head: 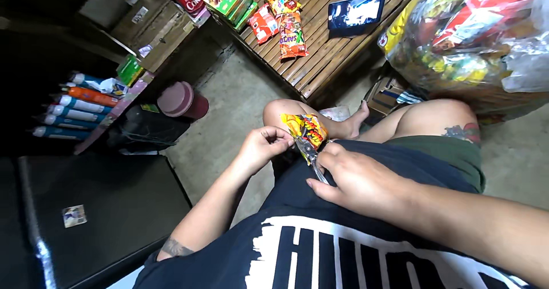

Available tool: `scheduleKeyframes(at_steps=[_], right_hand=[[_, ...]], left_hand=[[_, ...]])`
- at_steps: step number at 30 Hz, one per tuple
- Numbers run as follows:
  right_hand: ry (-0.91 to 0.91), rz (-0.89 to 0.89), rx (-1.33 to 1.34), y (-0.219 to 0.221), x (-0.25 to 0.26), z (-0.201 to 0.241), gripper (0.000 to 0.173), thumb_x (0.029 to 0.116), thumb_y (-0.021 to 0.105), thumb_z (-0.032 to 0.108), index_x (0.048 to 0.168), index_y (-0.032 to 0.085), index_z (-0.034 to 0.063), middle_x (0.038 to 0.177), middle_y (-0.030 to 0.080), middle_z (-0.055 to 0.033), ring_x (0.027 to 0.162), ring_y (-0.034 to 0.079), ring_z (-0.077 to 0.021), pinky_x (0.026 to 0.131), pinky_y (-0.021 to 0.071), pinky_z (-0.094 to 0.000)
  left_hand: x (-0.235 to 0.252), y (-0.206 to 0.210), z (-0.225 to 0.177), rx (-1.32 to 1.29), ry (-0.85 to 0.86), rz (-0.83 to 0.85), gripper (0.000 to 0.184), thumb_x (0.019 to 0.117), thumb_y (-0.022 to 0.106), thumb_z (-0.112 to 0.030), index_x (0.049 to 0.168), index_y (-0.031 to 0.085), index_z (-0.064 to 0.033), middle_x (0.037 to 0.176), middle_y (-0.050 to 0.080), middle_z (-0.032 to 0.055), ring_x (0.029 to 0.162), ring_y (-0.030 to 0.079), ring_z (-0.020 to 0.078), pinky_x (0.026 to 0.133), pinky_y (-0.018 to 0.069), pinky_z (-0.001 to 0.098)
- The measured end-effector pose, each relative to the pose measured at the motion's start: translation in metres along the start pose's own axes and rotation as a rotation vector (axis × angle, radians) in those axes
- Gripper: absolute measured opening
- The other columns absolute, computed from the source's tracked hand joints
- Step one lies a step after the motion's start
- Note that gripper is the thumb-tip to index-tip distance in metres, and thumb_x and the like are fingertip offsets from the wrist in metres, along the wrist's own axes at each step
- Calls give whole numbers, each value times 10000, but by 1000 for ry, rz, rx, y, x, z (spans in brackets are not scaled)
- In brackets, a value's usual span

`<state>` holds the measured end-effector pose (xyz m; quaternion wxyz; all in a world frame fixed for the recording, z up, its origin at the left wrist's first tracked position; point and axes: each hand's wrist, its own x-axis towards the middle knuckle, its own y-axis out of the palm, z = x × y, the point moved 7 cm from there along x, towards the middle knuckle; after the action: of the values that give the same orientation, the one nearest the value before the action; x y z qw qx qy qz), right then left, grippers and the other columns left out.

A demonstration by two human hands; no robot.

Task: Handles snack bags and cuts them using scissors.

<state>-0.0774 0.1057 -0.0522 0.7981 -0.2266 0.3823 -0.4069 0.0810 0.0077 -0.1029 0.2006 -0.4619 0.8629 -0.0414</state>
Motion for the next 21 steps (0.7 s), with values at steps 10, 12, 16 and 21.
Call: scheduleKeyframes(at_steps=[10, 12, 16, 21], right_hand=[[26, -45, -171, 5, 11, -4, 561, 1022, 528, 498, 1138, 612, -45, 1128, 595, -213, 952, 680, -345, 798, 560, -456], [33, -38, -191, 5, 12, -5, 551, 1024, 534, 481, 1159, 603, -49, 1148, 591, -220, 967, 680, -351, 810, 562, -455], [-10, -128, -229, 4, 10, -6, 498, 1021, 559, 427, 1129, 615, -55, 1110, 604, -225, 925, 690, -355, 775, 573, -450], [-129, -306, -204, 3, 8, -14, 418, 991, 608, 365, 1085, 638, -42, 1061, 616, -212, 849, 694, -342, 719, 587, -448]], left_hand=[[13, 20, 11, -298, -211, -40, 63, 978, 650, -41, 975, 708, -17, 833, 714, 33, 720, 670, 79, 666, 572, 233], [14, 24, 14, -396, -260, -34, 85, 998, 617, -48, 991, 696, -16, 839, 711, 35, 730, 672, 77, 648, 564, 220], [13, 29, 17, -599, -331, -13, 139, 1032, 553, -60, 992, 685, -39, 840, 699, 35, 715, 671, 76, 616, 560, 199], [12, 31, 13, -762, -332, 31, 155, 1041, 532, -81, 984, 673, -51, 836, 698, 42, 691, 676, 73, 592, 563, 189]])
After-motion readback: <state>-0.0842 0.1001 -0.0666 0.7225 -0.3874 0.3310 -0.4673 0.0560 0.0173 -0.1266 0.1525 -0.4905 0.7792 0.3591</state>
